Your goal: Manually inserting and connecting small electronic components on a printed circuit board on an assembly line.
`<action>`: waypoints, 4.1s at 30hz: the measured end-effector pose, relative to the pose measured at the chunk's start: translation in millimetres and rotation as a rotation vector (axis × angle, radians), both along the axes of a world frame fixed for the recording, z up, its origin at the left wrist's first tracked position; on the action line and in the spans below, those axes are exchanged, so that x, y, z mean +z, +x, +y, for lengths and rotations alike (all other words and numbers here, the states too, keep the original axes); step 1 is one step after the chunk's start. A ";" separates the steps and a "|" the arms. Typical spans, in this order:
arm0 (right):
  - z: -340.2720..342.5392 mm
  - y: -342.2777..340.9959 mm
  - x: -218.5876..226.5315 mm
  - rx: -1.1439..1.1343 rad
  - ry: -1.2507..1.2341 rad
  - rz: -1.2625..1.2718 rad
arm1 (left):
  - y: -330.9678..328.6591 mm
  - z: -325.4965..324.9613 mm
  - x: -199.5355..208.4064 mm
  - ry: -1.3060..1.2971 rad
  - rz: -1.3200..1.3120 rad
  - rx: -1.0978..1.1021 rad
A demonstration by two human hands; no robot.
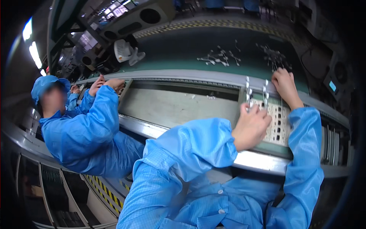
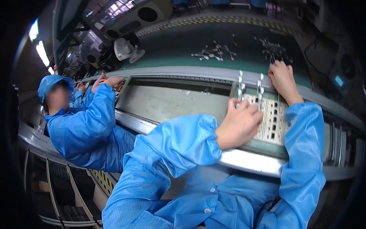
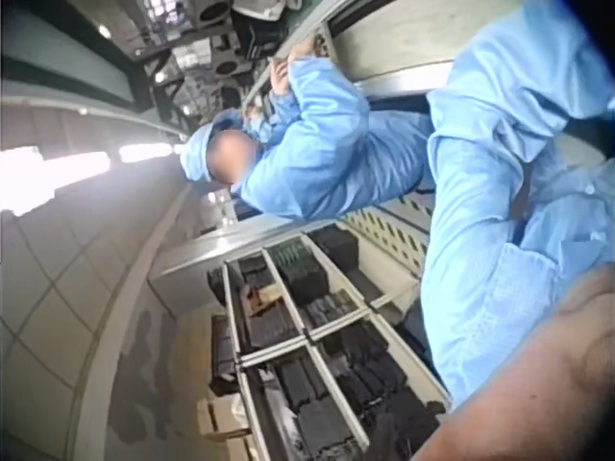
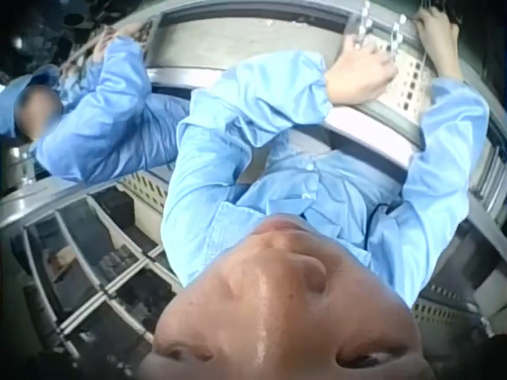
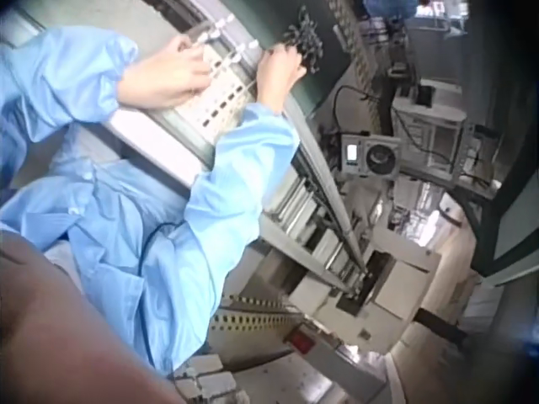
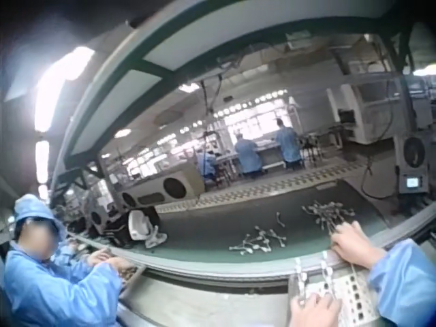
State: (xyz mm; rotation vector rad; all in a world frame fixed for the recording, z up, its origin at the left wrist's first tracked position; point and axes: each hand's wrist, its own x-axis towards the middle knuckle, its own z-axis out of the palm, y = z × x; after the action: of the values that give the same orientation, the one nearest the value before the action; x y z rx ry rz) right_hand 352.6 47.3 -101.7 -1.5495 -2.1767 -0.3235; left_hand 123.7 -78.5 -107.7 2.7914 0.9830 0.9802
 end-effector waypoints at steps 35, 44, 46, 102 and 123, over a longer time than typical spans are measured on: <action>4.7 3.2 31.0 -0.052 0.158 0.466 | -4.0 -9.9 39.6 0.046 0.266 -0.076; -70.6 54.8 83.1 -0.076 -0.185 0.793 | -56.4 197.5 32.9 0.148 0.403 0.434; -86.5 71.8 74.2 -0.041 -0.237 0.675 | -61.8 218.0 16.7 0.175 0.443 0.421; -64.5 104.4 14.5 -0.413 -0.048 0.007 | -19.7 12.8 35.2 -0.016 -0.024 -0.173; -51.0 128.9 21.0 -0.181 0.084 0.816 | -9.6 -18.4 31.5 -0.093 0.147 0.016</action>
State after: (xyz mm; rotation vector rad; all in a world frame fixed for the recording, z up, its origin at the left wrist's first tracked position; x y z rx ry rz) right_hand 481.5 -3.7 -80.7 -1.4790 -1.3795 0.1517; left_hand 114.1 -96.9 -76.2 2.8153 1.0397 0.7193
